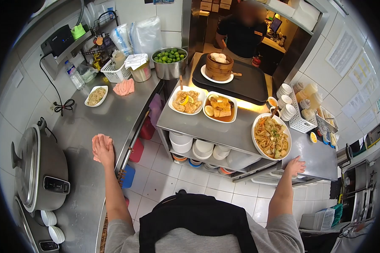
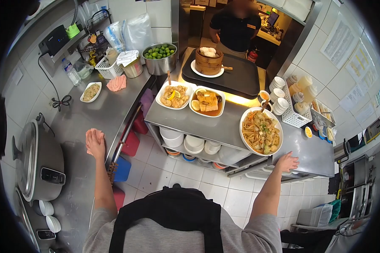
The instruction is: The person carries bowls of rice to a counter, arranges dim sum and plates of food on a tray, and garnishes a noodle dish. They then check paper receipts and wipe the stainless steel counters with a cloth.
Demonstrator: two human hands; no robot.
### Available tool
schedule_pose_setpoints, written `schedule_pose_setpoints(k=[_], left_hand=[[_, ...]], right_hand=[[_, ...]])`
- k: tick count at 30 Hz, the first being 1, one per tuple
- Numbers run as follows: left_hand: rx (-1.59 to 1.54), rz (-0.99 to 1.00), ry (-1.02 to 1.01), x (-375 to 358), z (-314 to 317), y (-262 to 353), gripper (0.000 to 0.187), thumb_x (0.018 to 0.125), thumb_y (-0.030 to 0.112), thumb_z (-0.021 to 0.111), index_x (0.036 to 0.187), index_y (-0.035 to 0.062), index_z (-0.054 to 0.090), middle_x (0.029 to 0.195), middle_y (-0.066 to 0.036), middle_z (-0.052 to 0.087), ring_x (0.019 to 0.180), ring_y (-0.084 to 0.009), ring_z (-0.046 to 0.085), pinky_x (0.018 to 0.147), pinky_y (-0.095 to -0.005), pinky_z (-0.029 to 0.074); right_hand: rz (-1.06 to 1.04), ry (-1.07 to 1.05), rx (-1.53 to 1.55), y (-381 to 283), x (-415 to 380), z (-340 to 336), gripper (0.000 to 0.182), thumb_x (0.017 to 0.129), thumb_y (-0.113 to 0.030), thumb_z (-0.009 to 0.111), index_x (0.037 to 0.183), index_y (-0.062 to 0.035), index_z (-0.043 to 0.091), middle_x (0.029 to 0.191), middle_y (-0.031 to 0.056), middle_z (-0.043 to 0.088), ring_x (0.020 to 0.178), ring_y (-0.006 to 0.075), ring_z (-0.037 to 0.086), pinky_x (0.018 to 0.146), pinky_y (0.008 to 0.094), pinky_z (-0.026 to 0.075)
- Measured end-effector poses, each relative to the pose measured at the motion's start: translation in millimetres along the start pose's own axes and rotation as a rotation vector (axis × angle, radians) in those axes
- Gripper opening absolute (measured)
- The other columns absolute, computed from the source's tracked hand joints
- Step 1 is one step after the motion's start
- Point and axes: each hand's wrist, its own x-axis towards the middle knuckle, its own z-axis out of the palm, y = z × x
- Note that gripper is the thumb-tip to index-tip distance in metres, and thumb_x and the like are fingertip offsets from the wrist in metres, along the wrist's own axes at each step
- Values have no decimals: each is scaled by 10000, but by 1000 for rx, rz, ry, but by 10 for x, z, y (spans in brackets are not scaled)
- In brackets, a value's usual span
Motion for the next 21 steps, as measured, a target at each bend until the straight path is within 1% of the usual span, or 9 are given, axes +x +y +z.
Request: schedule_pose_setpoints(k=[3,6,9,12,17,20,21], left_hand=[[4,3,0,2,1,-4,458,833,302,556,1252,143,461,1352,-98,377,1291,-274,278,1006,-561,193],[1,-5,-7,-3,-12,10,459,835,311,554,1252,144,462,1355,-100,374,1292,-275,275,1002,-566,197],[-1,7,2,3,6,-16,460,837,319,552,1252,142,463,1356,-103,373,1292,-278,274,998,-567,200],[0,32,19,9,43,-36,461,839,328,546,1253,144,462,1355,-103,375,1291,-281,277,997,-565,203],[20,16,5,6,38,-43,462,846,353,529,1256,151,462,1352,-106,379,1285,-287,286,989,-574,204],[41,1,-23,16,-10,12,472,848,360,523,1254,126,462,1344,-117,390,1278,-288,301,1003,-529,220],[-12,119,84,24,63,-35,469,839,357,530,1233,108,470,1309,-117,419,1255,-298,326,1001,-495,242]], right_hand=[[-7,-2,0,6,-4,-1,575,885,-491,388,1302,-97,354,1369,167,298,1261,360,267,882,567,365],[-16,37,18,14,6,28,588,875,-503,405,1286,-84,368,1339,169,325,1241,363,278,864,581,382],[-9,36,11,1,-5,4,584,874,-496,413,1285,-84,368,1341,168,323,1243,364,276,865,575,384],[10,-8,-4,-24,-13,-43,576,882,-487,405,1304,-98,356,1382,161,294,1275,355,254,894,564,363],[6,1,-5,4,6,6,574,879,-494,407,1292,-98,368,1374,158,303,1265,346,271,880,564,374],[13,-4,-37,4,34,-39,567,876,-508,401,1259,-90,393,1331,158,348,1226,344,316,857,566,389],[7,-13,-46,-17,18,-38,565,875,-514,398,1245,-87,403,1312,159,368,1209,344,335,848,567,394]])
